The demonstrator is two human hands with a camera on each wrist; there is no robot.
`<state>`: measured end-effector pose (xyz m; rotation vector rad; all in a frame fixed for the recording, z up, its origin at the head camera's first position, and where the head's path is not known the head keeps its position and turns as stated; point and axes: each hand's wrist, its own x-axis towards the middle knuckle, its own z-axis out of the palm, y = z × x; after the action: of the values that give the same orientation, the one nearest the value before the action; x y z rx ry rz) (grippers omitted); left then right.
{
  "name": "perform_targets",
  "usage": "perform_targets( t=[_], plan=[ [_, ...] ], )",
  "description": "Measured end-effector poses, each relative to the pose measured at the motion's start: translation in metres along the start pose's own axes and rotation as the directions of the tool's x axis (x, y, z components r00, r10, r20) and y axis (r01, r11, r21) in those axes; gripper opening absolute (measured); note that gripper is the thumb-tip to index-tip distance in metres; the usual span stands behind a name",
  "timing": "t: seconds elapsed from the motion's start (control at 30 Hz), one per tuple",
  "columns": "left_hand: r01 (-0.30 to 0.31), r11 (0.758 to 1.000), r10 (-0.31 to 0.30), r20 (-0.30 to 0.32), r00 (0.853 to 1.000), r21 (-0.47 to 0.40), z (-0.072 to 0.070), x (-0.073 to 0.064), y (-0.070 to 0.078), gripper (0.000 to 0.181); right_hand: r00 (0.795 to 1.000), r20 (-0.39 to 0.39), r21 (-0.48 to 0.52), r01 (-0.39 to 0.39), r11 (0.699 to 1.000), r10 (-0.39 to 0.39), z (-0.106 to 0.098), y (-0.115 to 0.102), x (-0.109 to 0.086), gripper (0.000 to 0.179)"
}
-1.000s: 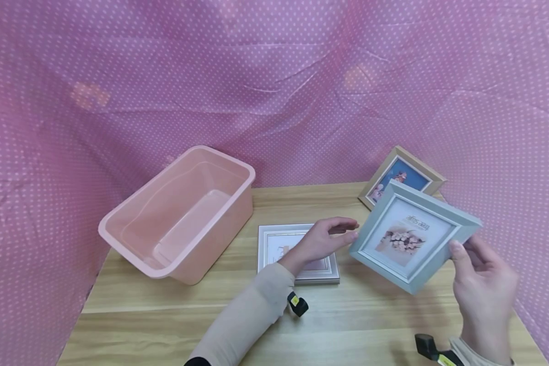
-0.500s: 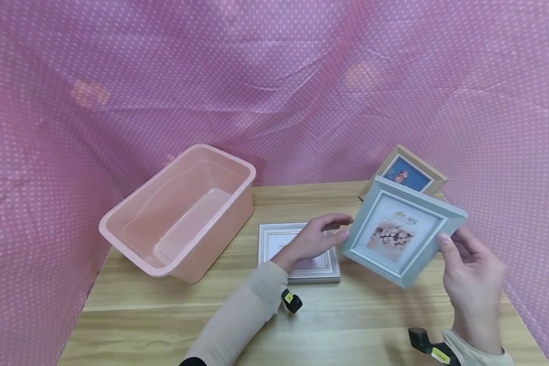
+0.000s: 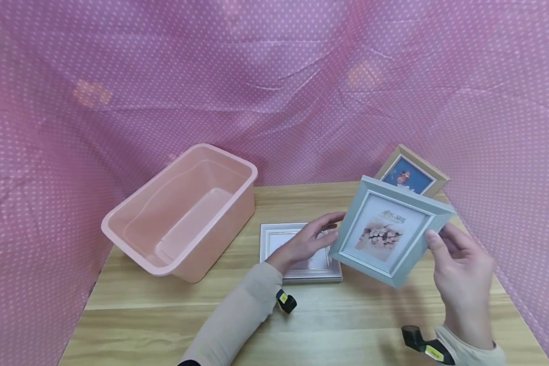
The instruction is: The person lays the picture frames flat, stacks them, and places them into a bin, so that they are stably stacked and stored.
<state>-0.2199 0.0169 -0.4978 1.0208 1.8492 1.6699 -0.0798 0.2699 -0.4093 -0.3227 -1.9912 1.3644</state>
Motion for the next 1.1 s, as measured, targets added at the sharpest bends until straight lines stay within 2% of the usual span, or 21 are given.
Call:
perform_targets(
  t=[0.17,0.4,0.67,0.83,0.97,1.1],
  plan=[
    [0.002,1.0,-0.001,0.034,0.999,-0.024,-0.004,-0.004,-0.001,0.089,0.999,0.025,0.024,0.025,0.999,-0.026,0.004,-0.004,0.0,0.032],
    [-0.011,0.998,0.014,0.052,0.999,-0.061,-0.007,-0.007,-0.003,0.1,0.999,0.051,0.022,0.012,1.0,-0.013,0.008,-0.008,-0.001,0.033],
    [0.012,0.998,-0.009,0.048,0.999,-0.064,-0.011,-0.01,-0.005,0.104,0.998,0.069,0.026,0.009,1.0,-0.011,0.012,-0.009,-0.001,0.032],
    [0.022,0.999,-0.021,0.043,0.999,-0.041,-0.014,-0.014,-0.004,0.108,0.997,0.079,-0.029,-0.002,1.0,0.004,0.014,-0.009,-0.002,0.034],
    [0.022,0.999,-0.021,0.039,0.999,-0.026,-0.017,-0.016,-0.004,0.105,0.997,0.079,-0.034,0.008,0.999,-0.005,0.015,-0.008,-0.001,0.033],
    [0.047,0.999,-0.047,0.03,0.998,-0.006,-0.02,-0.019,-0.006,0.097,0.997,0.078,-0.014,0.011,1.0,-0.01,0.016,-0.007,-0.001,0.034]
  ],
)
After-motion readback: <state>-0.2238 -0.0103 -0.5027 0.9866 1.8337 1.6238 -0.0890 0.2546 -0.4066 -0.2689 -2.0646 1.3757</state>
